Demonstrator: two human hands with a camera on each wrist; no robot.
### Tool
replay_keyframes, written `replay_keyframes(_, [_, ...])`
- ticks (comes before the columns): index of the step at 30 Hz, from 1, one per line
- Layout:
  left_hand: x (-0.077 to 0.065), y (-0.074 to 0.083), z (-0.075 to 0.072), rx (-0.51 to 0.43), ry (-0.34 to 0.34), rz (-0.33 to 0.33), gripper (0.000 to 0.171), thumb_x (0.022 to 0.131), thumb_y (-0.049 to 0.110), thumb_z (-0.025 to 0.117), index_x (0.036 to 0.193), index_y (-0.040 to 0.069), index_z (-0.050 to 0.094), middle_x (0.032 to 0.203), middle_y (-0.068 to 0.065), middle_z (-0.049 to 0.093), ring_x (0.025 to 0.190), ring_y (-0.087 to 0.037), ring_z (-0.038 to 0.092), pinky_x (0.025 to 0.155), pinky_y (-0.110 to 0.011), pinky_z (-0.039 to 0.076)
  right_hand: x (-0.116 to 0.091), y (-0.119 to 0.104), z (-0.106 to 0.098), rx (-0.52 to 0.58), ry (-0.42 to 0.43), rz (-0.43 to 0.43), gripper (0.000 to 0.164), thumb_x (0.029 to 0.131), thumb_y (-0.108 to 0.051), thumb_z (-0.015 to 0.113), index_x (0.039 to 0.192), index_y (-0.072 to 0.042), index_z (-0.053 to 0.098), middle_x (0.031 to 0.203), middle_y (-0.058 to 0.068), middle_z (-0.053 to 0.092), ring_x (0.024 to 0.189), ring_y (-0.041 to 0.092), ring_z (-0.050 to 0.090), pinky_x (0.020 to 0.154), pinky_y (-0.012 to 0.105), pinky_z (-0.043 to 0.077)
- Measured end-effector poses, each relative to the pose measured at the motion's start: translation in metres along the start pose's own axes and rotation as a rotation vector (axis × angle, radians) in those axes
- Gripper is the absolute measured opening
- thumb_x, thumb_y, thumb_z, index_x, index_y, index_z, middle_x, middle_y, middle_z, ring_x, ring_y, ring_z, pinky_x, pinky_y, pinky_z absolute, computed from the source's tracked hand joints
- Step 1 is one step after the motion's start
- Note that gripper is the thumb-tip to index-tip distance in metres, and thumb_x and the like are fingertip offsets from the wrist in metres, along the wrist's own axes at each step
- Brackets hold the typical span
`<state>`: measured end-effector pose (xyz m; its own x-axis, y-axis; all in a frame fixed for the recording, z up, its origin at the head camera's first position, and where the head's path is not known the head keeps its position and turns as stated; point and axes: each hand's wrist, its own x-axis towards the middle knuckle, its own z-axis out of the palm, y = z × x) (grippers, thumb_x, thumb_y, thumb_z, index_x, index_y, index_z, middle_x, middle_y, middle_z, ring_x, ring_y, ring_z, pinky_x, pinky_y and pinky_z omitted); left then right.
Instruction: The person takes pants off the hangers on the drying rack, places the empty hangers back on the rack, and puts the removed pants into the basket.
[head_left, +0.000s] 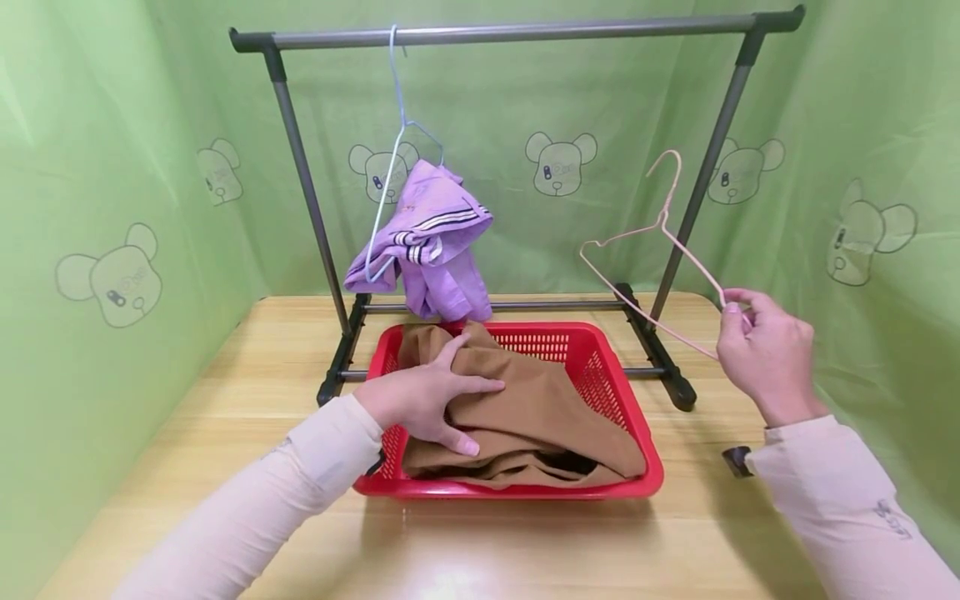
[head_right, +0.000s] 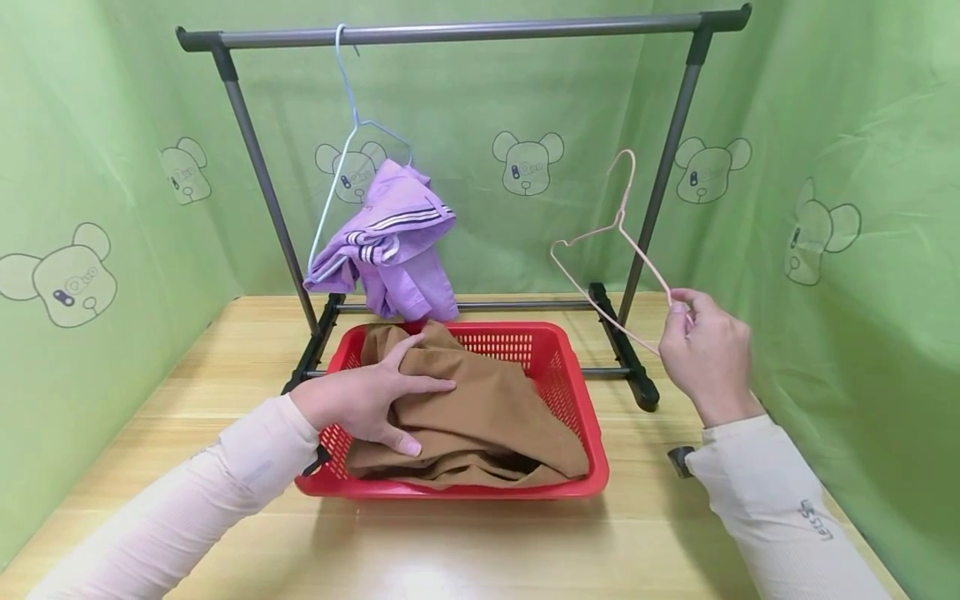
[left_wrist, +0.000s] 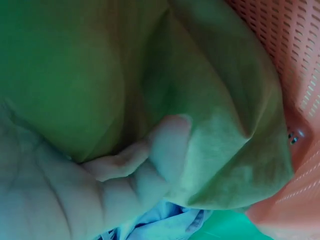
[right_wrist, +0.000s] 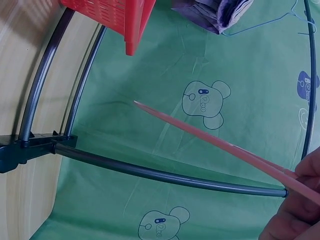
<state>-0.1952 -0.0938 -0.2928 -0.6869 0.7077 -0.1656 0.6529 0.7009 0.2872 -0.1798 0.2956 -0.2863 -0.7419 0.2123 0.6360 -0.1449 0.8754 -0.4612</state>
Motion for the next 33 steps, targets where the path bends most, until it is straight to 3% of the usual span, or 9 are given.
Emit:
replay_keyframes(3, [-0.002,0.002,-0.001,0.003,-0.04,-0.015,0.085,0.073,0.051,0.079,0.147,0.036,0.04,0.159,-0.017,-0.003,0.144,-0.037,0.009,0.105,-0.05,0.036,0.0,0.0,0.0,-0.002,0.002,-0.005,0.032,0.099,-0.014,0.044,0.117,0.005,0.063,0.075,0.02,0.061,0.048,0.017,0.042,0.054,0.035,0.033])
replay_keyframes(12, [0.002,0.007,0.003,0.046,-0.072,-0.103,0.09,0.072,0.047,0.081,0.148,0.042,0.033,0.159,-0.018,-0.003,0.143,-0.04,0.012,0.099,-0.051,0.044,-0.001,0.001,-0.001,-0.001,-0.007,0.01,0.033,0.099,-0.014,0.043,0.118,0.005,0.062,0.078,0.021,0.062,0.048,0.015,0.043,0.054,0.034,0.034])
replay_keyframes(19, [0.004,0.011,0.008,0.096,-0.112,-0.174,0.094,0.071,0.045,0.083,0.149,0.042,0.031,0.159,-0.019,0.002,0.129,-0.04,0.041,0.098,-0.044,0.046,-0.003,0.001,-0.003,-0.014,-0.03,0.014,0.034,0.099,-0.014,0.042,0.119,0.006,0.061,0.078,0.019,0.062,0.045,0.013,0.04,0.047,0.032,0.034])
replay_keyframes(24, [0.006,0.012,0.011,0.158,-0.122,-0.175,0.096,0.07,0.048,0.083,0.15,0.041,0.031,0.155,-0.02,0.011,0.121,-0.034,0.047,0.092,-0.039,0.049,-0.002,0.001,-0.001,-0.006,-0.004,-0.003,0.033,0.099,-0.015,0.043,0.118,0.005,0.063,0.076,0.019,0.061,0.046,0.013,0.04,0.052,0.034,0.032])
replay_keyframes(33, [0.015,0.014,0.018,0.303,-0.143,-0.206,0.098,0.065,0.051,0.086,0.148,0.041,0.035,0.143,-0.028,0.027,0.098,-0.028,0.056,0.078,-0.038,0.055,-0.001,-0.001,0.0,-0.004,-0.006,-0.011,0.033,0.099,-0.014,0.044,0.117,0.005,0.063,0.074,0.017,0.06,0.045,0.013,0.039,0.046,0.03,0.032])
